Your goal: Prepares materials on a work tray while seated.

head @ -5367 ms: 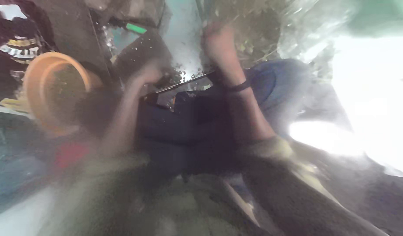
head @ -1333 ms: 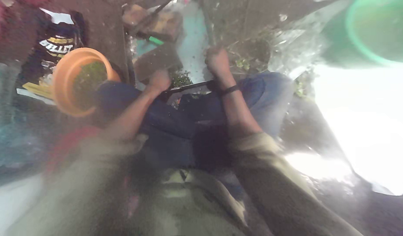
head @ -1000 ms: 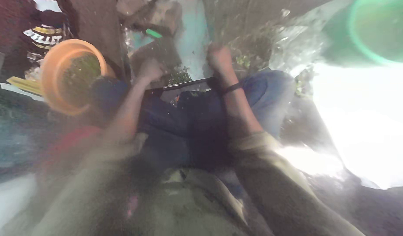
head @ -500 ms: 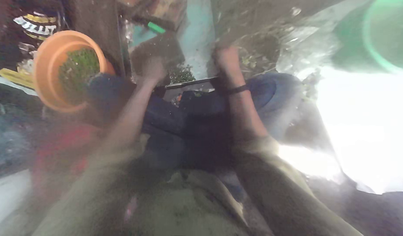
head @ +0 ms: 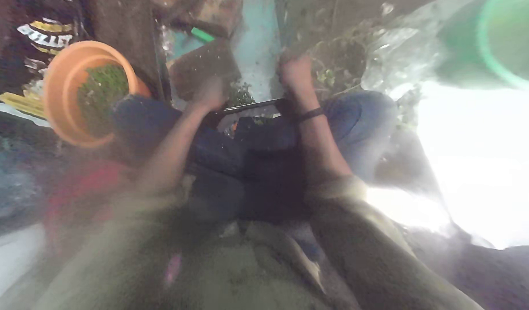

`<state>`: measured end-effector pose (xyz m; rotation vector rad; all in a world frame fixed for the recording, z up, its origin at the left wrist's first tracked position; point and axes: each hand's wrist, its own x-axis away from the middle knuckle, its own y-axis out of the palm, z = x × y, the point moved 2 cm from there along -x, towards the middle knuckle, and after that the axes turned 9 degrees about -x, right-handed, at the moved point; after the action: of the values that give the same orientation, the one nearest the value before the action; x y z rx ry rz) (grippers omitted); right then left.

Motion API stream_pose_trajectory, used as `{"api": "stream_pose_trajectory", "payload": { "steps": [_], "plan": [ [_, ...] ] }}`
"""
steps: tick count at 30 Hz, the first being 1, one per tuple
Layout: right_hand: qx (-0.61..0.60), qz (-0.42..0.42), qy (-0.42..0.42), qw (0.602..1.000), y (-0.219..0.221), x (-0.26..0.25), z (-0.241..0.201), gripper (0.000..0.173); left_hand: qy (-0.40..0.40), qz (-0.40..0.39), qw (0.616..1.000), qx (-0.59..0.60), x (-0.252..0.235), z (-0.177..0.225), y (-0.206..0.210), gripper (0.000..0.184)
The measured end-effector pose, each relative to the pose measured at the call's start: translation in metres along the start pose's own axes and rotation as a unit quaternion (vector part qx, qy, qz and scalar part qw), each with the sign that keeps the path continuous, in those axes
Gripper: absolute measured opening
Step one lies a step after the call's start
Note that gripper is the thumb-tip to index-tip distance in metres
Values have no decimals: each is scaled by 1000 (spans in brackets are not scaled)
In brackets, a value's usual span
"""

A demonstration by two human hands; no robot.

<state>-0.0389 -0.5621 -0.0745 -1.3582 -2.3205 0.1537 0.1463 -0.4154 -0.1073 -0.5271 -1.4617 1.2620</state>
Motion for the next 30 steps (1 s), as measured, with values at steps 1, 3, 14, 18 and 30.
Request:
{"api": "stream_pose_trajectory", "payload": {
  "steps": [1,3,14,18,30],
  "plan": [
    [6,0,1,1000,0,0,0,43,11,10,1000,7,0,2,-2,23],
    [13,-2,-5,1000,0,2,-2,42,30,24,999,0,-3,2,-2,26],
    [41,-4,-2,999,4,-1,-3,44,50,-1,998,-37,-3,24,0,24],
    [36,-3,-9,999,4,-2,-2,42,3,10,1000,2,0,29,-20,24],
    [28,-6,-22,999,3,-1,-2,39,18,40,995,86,-11,11,-10,26]
  ]
}}
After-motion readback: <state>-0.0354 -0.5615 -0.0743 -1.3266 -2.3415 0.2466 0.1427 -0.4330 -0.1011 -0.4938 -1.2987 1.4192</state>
